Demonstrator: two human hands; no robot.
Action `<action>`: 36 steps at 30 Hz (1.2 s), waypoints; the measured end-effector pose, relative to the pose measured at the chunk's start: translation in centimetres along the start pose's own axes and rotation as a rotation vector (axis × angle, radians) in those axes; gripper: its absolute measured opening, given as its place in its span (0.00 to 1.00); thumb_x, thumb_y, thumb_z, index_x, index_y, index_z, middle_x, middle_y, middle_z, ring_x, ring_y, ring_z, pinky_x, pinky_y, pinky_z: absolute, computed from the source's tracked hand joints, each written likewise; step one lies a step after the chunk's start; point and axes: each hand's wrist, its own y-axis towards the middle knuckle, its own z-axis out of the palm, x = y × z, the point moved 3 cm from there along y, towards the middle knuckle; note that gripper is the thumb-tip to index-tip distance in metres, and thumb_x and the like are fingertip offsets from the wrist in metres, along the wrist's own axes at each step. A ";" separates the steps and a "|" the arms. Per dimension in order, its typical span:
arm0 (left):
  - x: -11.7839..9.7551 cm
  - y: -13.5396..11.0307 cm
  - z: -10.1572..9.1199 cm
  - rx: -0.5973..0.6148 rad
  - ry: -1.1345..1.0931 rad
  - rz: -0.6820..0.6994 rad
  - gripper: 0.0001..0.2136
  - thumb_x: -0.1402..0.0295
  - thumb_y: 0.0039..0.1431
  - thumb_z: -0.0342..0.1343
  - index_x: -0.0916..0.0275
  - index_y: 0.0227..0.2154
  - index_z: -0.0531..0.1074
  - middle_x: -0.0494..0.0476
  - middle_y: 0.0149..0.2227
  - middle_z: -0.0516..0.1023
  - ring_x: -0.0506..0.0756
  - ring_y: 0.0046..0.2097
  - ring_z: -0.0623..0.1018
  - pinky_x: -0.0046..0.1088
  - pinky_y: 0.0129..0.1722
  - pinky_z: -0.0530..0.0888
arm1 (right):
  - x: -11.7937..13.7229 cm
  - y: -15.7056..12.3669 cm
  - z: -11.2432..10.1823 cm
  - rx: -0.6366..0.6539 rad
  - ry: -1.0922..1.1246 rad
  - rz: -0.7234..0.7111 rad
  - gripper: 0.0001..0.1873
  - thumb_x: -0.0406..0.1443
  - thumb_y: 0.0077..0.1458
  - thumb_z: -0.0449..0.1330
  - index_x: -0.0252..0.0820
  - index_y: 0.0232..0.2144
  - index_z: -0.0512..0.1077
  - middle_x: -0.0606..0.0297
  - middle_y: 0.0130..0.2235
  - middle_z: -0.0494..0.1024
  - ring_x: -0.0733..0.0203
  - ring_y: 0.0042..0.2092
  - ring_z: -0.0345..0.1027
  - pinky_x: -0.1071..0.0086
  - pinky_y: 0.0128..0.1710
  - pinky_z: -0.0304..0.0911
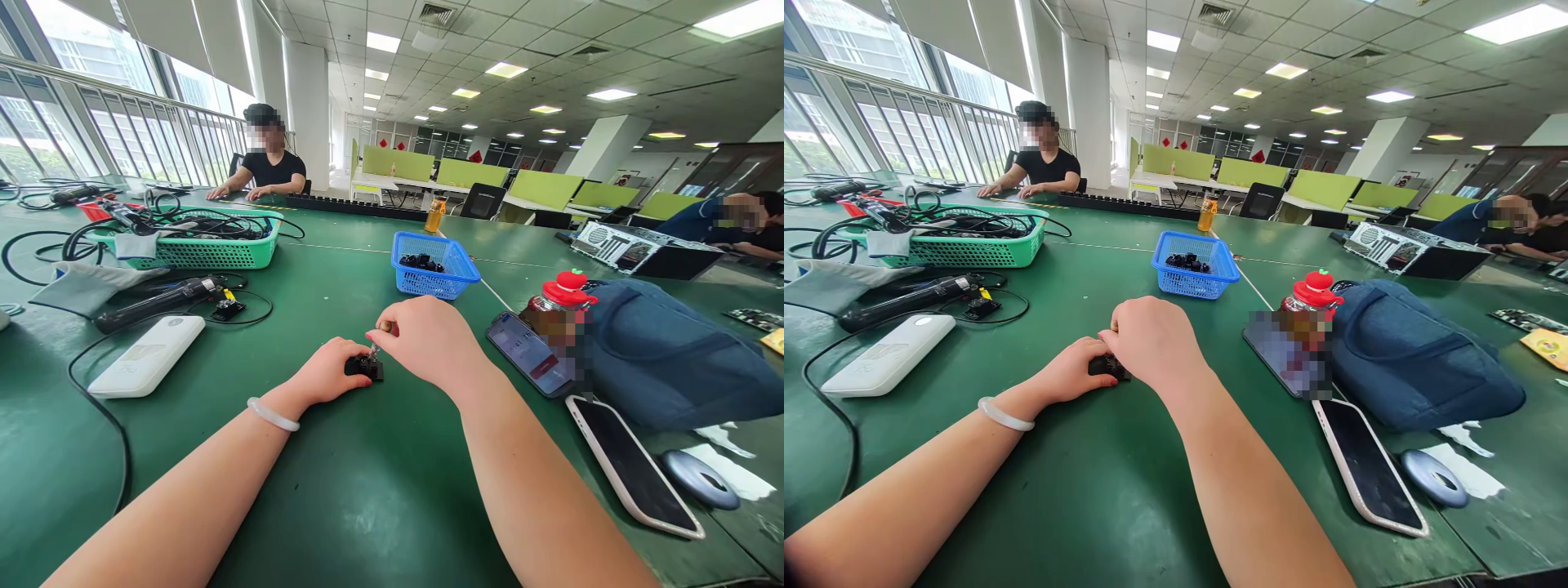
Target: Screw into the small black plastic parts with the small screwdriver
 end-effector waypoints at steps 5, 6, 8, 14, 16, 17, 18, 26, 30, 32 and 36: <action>-0.2 0.0 -0.2 0.002 -0.006 0.016 0.19 0.64 0.50 0.62 0.56 0.47 0.74 0.56 0.43 0.78 0.60 0.46 0.73 0.37 0.48 0.69 | 0.1 -0.2 -0.1 -0.006 -0.021 -0.010 0.10 0.39 0.56 0.60 0.44 0.26 0.78 0.65 0.27 0.77 0.62 0.28 0.67 0.71 0.23 0.49; -0.3 0.0 -0.2 0.000 -0.008 0.018 0.19 0.64 0.50 0.62 0.56 0.47 0.74 0.56 0.43 0.78 0.60 0.45 0.73 0.37 0.48 0.69 | 0.2 -0.2 -0.2 -0.010 -0.020 -0.014 0.10 0.39 0.56 0.59 0.44 0.27 0.78 0.65 0.27 0.77 0.62 0.28 0.68 0.71 0.24 0.50; -0.3 0.0 -0.2 -0.001 -0.009 0.019 0.19 0.63 0.50 0.62 0.56 0.47 0.74 0.56 0.43 0.78 0.60 0.46 0.73 0.37 0.48 0.69 | 0.3 -0.3 -0.4 -0.016 -0.019 -0.020 0.10 0.39 0.56 0.59 0.44 0.27 0.78 0.66 0.27 0.77 0.62 0.28 0.68 0.71 0.23 0.49; -0.4 0.0 -0.3 0.001 -0.015 0.027 0.19 0.64 0.50 0.62 0.56 0.47 0.75 0.56 0.43 0.78 0.59 0.45 0.74 0.36 0.47 0.69 | 0.4 -0.2 -0.3 -0.014 -0.027 -0.018 0.10 0.39 0.56 0.59 0.44 0.25 0.77 0.67 0.25 0.76 0.63 0.27 0.66 0.70 0.23 0.49; -0.4 -0.1 -0.3 0.001 -0.017 0.025 0.19 0.64 0.50 0.62 0.56 0.47 0.74 0.56 0.43 0.78 0.59 0.45 0.74 0.36 0.47 0.69 | 0.4 -0.3 -0.2 -0.012 -0.031 -0.019 0.10 0.39 0.56 0.59 0.44 0.26 0.77 0.67 0.24 0.75 0.63 0.27 0.66 0.70 0.22 0.48; -0.4 -0.1 -0.3 0.000 -0.017 0.025 0.19 0.64 0.50 0.62 0.56 0.47 0.74 0.56 0.43 0.78 0.60 0.46 0.74 0.36 0.47 0.69 | 0.4 -0.3 -0.2 -0.009 -0.032 -0.020 0.10 0.39 0.56 0.59 0.44 0.25 0.77 0.67 0.24 0.75 0.63 0.27 0.66 0.70 0.23 0.48; -0.3 -0.1 -0.3 -0.001 -0.016 0.026 0.19 0.64 0.50 0.62 0.56 0.47 0.74 0.56 0.43 0.78 0.60 0.46 0.73 0.36 0.47 0.69 | 0.5 -0.4 -0.2 -0.004 -0.033 -0.021 0.10 0.39 0.56 0.59 0.44 0.25 0.76 0.67 0.25 0.75 0.63 0.27 0.66 0.70 0.23 0.48; -0.1 0.1 0.1 -0.041 -0.048 0.087 0.06 0.66 0.52 0.57 0.61 0.31 0.74 0.51 0.32 0.77 0.54 0.35 0.73 0.32 0.41 0.70 | 2.3 -1.0 0.6 0.091 -0.019 -0.096 0.06 0.34 0.54 0.56 0.42 0.27 0.72 0.67 0.26 0.74 0.65 0.25 0.62 0.71 0.22 0.45; -0.4 0.0 0.0 -0.030 0.000 0.143 0.05 0.73 0.50 0.52 0.63 0.27 0.74 0.50 0.29 0.76 0.53 0.34 0.73 0.32 0.43 0.69 | 3.0 -2.2 3.0 0.061 0.023 -0.244 0.09 0.33 0.55 0.54 0.41 0.25 0.71 0.68 0.25 0.72 0.66 0.25 0.60 0.71 0.23 0.45; -0.3 -0.1 -0.2 -0.033 0.011 0.157 0.11 0.72 0.49 0.54 0.61 0.36 0.76 0.52 0.34 0.78 0.55 0.37 0.74 0.33 0.46 0.68 | 2.8 -3.3 4.7 -0.003 0.001 -0.363 0.11 0.35 0.57 0.53 0.41 0.24 0.71 0.67 0.25 0.71 0.66 0.25 0.60 0.71 0.24 0.46; 0.1 0.0 -0.5 -0.025 0.008 0.093 0.20 0.68 0.51 0.57 0.54 0.49 0.73 0.54 0.41 0.78 0.58 0.44 0.73 0.36 0.48 0.68 | 1.6 -5.8 8.5 -0.093 -0.084 -0.630 0.13 0.37 0.57 0.53 0.41 0.23 0.71 0.65 0.24 0.69 0.64 0.26 0.61 0.68 0.25 0.47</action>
